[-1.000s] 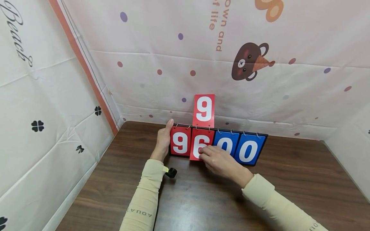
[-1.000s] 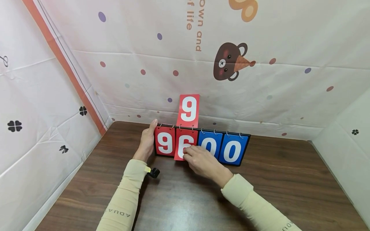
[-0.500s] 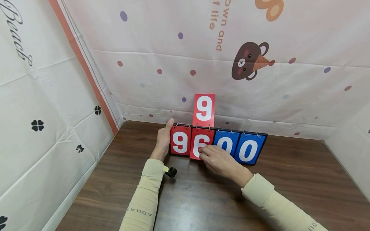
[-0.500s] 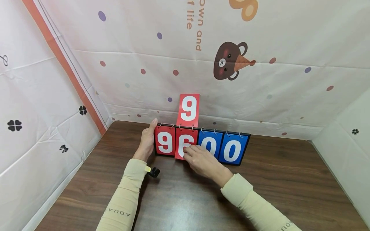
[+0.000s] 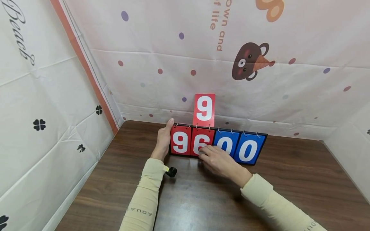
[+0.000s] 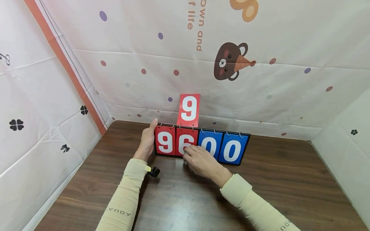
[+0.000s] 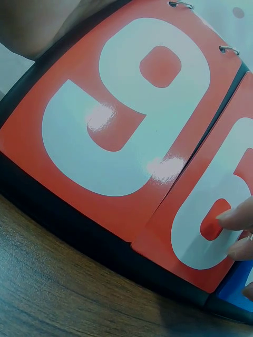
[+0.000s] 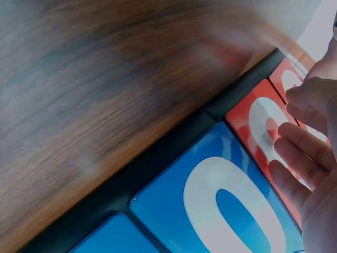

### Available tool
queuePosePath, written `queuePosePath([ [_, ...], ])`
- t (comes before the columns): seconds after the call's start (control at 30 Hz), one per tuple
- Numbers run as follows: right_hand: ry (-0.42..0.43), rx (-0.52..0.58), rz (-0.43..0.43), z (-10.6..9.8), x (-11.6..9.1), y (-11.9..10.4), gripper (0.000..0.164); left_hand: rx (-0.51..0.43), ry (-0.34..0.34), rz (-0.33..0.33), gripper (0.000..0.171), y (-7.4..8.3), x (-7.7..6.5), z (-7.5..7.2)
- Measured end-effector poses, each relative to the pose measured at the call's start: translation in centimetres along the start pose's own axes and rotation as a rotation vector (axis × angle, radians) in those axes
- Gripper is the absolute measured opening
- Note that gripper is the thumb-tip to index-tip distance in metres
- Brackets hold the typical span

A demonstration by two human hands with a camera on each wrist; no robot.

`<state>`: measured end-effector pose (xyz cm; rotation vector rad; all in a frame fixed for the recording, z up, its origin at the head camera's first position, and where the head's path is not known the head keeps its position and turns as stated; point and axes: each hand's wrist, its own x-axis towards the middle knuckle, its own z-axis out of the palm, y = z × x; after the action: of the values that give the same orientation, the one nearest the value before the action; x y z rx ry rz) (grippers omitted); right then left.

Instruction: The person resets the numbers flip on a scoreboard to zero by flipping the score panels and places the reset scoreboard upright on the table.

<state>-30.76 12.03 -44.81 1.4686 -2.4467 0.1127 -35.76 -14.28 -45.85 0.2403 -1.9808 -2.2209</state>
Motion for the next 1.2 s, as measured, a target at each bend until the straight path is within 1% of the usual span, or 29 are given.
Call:
queuePosePath([
  [0.17, 0.022, 0.021, 0.025, -0.4, 0.3, -0.3, 0.037, -0.002, -0.005, 0.010, 0.059, -0.1, 0.1, -0.1],
  [0.3, 0.071, 0.033, 0.044, -1.3, 0.7, -0.5, 0.037, -0.010, -0.007, 0.017, 0.058, 0.0, 0.1, -0.1],
  [0.4, 0.153, 0.040, 0.039, -2.3, 1.2, -0.4, 0.036, -0.016, -0.007, 0.015, 0.057, 0.0, 0.2, -0.1],
  [0.53, 0.312, 0.049, 0.033, -4.1, 2.0, 0.0, 0.038, -0.023, -0.008, 0.008, 0.058, 0.0, 0.3, -0.1],
  [0.6, 0.382, 0.052, 0.053, -5.0, 2.5, 0.4, 0.039, -0.027, -0.007, 0.012, 0.059, 0.0, 0.3, -0.2],
  [0.7, 0.451, 0.063, 0.119, -6.2, 3.0, 1.1, 0.041, -0.023, -0.008, 0.022, 0.058, -0.1, 0.2, -0.2],
  [0.77, 0.481, 0.084, 0.184, -7.0, 3.3, 1.6, 0.042, -0.024, -0.012, 0.037, 0.056, -0.2, 0.1, -0.2],
  [0.9, 0.515, 0.199, 0.344, -8.3, 4.0, 2.7, 0.045, -0.037, -0.027, 0.067, 0.055, -0.4, 0.1, -0.2],
  [1.0, 0.504, 0.312, 0.489, -9.0, 4.5, 3.6, 0.049, -0.034, -0.025, 0.068, 0.055, -0.4, 0.0, -0.1],
  [1.07, 0.476, 0.378, 0.578, -9.2, 4.8, 4.1, 0.053, -0.025, -0.023, 0.058, 0.056, -0.3, -0.1, -0.1],
  [1.13, 0.441, 0.432, 0.646, -9.3, 5.1, 4.5, 0.055, -0.017, -0.018, 0.050, 0.056, -0.3, -0.1, -0.1],
  [1.2, 0.413, 0.486, 0.688, -9.3, 5.2, 5.0, 0.058, -0.016, -0.013, 0.045, 0.056, -0.3, -0.1, -0.1],
])
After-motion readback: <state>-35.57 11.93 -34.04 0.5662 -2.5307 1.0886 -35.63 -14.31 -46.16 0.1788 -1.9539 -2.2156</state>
